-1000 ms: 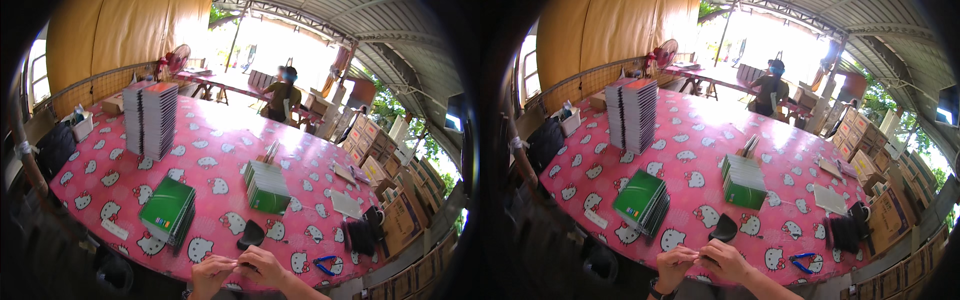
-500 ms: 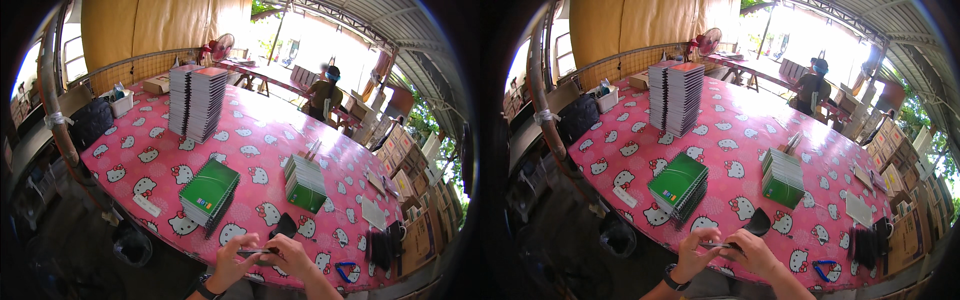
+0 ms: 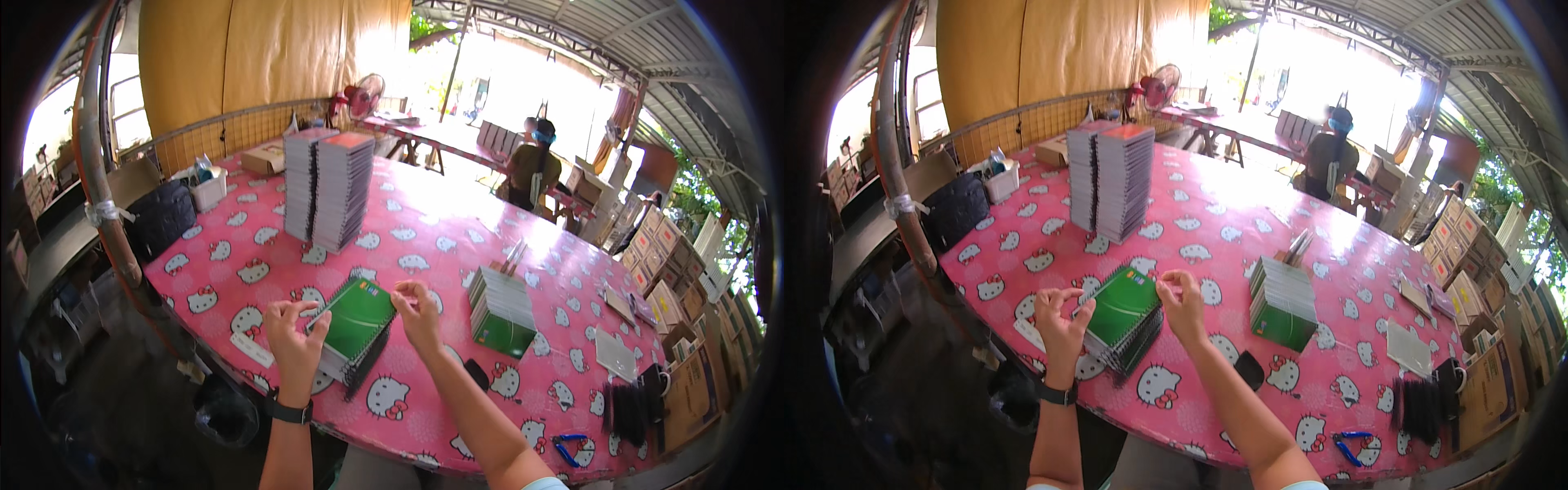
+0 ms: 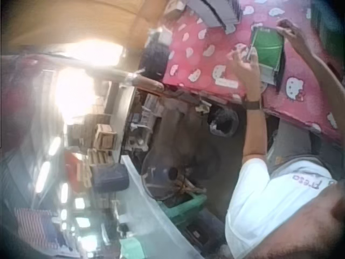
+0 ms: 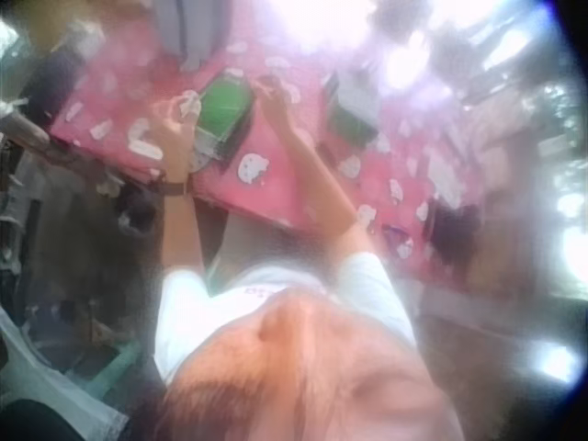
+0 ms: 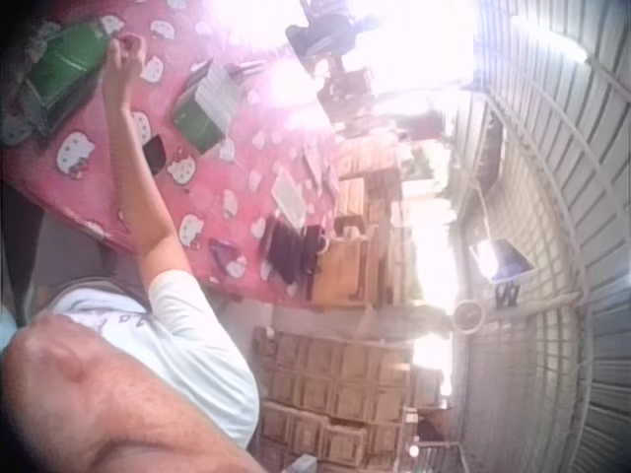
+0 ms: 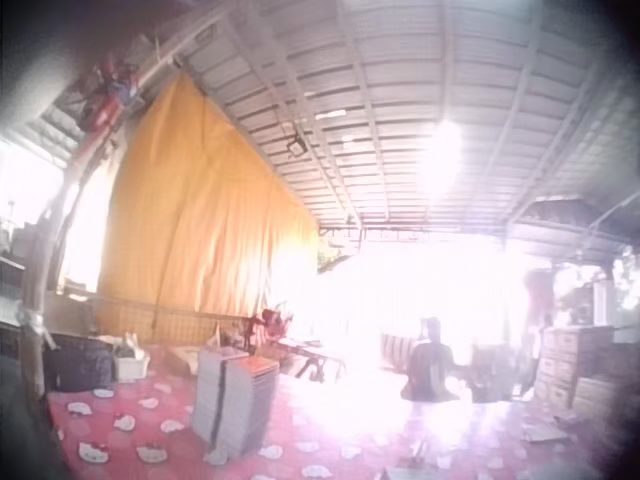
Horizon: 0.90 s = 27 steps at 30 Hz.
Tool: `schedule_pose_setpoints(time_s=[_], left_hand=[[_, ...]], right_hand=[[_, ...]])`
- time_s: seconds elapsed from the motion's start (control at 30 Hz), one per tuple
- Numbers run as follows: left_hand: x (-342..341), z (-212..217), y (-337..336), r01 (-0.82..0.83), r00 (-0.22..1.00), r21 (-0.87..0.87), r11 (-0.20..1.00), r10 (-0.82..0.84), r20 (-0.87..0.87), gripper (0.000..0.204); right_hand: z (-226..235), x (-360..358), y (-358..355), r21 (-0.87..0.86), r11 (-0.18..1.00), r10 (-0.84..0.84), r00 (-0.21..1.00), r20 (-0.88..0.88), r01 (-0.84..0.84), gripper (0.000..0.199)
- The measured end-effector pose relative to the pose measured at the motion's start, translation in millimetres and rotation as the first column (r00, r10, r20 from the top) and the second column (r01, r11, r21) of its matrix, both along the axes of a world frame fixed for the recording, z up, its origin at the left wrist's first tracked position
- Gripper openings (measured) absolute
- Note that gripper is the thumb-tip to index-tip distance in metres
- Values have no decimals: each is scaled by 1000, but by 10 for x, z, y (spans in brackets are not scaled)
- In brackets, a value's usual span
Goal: The person inserts black spiral coils into the pre-punched holes of notebooks by hand, using pliers to trim and secure the ends of the wire.
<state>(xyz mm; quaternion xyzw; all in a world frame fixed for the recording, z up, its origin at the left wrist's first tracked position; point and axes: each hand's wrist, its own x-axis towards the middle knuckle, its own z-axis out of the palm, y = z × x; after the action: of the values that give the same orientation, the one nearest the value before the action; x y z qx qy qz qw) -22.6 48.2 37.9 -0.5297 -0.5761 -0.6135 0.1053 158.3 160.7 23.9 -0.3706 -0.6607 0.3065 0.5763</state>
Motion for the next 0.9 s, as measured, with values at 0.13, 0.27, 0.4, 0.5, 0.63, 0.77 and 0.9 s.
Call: schedule_pose_setpoints(time_s=[0.13,0.27,0.4,0.5,0.63,0.77,0.9], left_hand=[[93,-193,93,327,644,205,923,-376,667,45],[222,-342,162,308,621,130,942,-303,723,56],[164,-347,137,312,650,155,937,-329,685,55],[17,-293,-14,109,878,265,958,-217,426,53],[-146,-235,-568,35,802,380,924,-253,541,48],[235,-13,-837,62,941,447,892,-202,272,43],[942,42,-924,306,937,305,902,-343,74,45]], right_hand=[[-141,-353,23,-73,977,158,912,-378,-200,27],[-260,-354,95,-196,972,60,941,-332,-131,30],[-88,-270,-30,-1,997,71,993,-91,-72,30],[-18,243,-144,138,990,14,1000,-7,-12,25],[40,1907,-17,481,839,-513,664,545,254,31],[-162,2588,43,490,796,-605,444,661,356,29],[-140,2818,101,511,757,-654,460,601,409,24]])
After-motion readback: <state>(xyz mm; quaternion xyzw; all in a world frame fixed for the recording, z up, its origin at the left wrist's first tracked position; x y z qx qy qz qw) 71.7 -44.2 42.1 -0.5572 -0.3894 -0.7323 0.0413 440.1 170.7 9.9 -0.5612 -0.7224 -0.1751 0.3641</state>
